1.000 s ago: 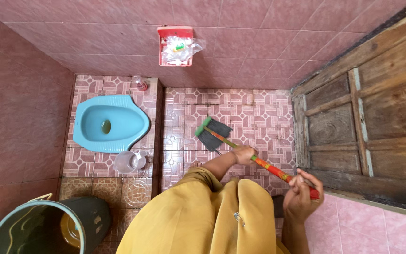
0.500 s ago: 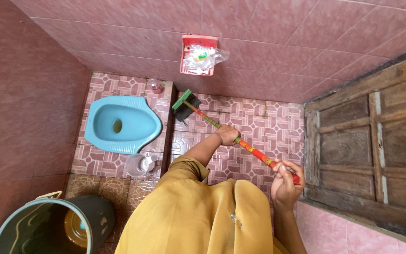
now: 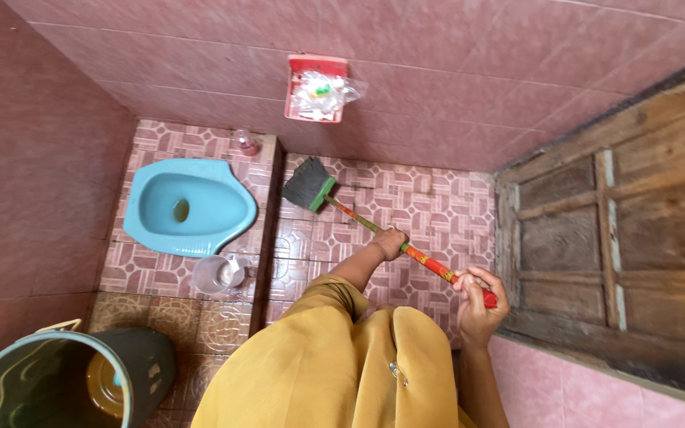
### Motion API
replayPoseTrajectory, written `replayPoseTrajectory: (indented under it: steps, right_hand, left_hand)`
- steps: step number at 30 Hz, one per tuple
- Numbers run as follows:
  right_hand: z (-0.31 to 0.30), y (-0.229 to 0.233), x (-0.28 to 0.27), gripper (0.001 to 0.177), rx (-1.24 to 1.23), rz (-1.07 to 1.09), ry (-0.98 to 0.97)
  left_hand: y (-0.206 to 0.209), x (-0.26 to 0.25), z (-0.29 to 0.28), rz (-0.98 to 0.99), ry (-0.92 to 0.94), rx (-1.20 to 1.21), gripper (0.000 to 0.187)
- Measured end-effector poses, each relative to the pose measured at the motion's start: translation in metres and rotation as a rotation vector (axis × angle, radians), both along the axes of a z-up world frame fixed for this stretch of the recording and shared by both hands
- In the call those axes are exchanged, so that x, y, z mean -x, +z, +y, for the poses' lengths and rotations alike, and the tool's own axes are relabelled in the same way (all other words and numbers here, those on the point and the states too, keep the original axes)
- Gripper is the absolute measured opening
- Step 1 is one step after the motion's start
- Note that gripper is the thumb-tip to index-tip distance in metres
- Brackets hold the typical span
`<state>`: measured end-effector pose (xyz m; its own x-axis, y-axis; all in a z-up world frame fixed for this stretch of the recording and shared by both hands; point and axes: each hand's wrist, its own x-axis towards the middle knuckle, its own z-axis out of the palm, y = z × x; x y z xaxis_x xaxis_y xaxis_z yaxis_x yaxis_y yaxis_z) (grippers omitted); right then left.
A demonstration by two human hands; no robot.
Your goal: The person cleans the tiled floor of a bathroom using a long-handled brush, scrubbing various sections including near a squat toilet and a bucket of water.
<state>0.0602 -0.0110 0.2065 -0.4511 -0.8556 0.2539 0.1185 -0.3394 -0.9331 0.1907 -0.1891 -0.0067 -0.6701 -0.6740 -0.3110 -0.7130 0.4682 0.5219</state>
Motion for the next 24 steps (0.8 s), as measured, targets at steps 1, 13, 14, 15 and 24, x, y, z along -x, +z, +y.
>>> replayPoseTrajectory:
  steps: [1,13,14,15,24]
  right_hand:
    - [0.008,0.003,0.007,0.022,-0.019,0.009,-0.027]
    - [0.107,0.079,0.093,0.025,0.054,0.205,-0.226]
    - [0.112,0.087,0.1,0.024,0.082,0.23,-0.234]
    - [0.117,0.094,0.105,0.023,0.11,0.256,-0.242]
    - [0.122,0.158,0.11,0.018,0.339,0.39,-0.295]
  left_hand:
    - [-0.003,0.011,0.008,0.051,-0.017,-0.006,0.015]
    - [0.04,0.149,0.12,0.389,-0.211,-0.049,0.023]
    - [0.052,0.156,0.127,0.431,-0.224,-0.073,0.022]
    - [0.066,0.163,0.132,0.402,-0.243,-0.081,0.018]
    - [0.149,0.19,0.152,0.489,-0.31,-0.163,0.023]
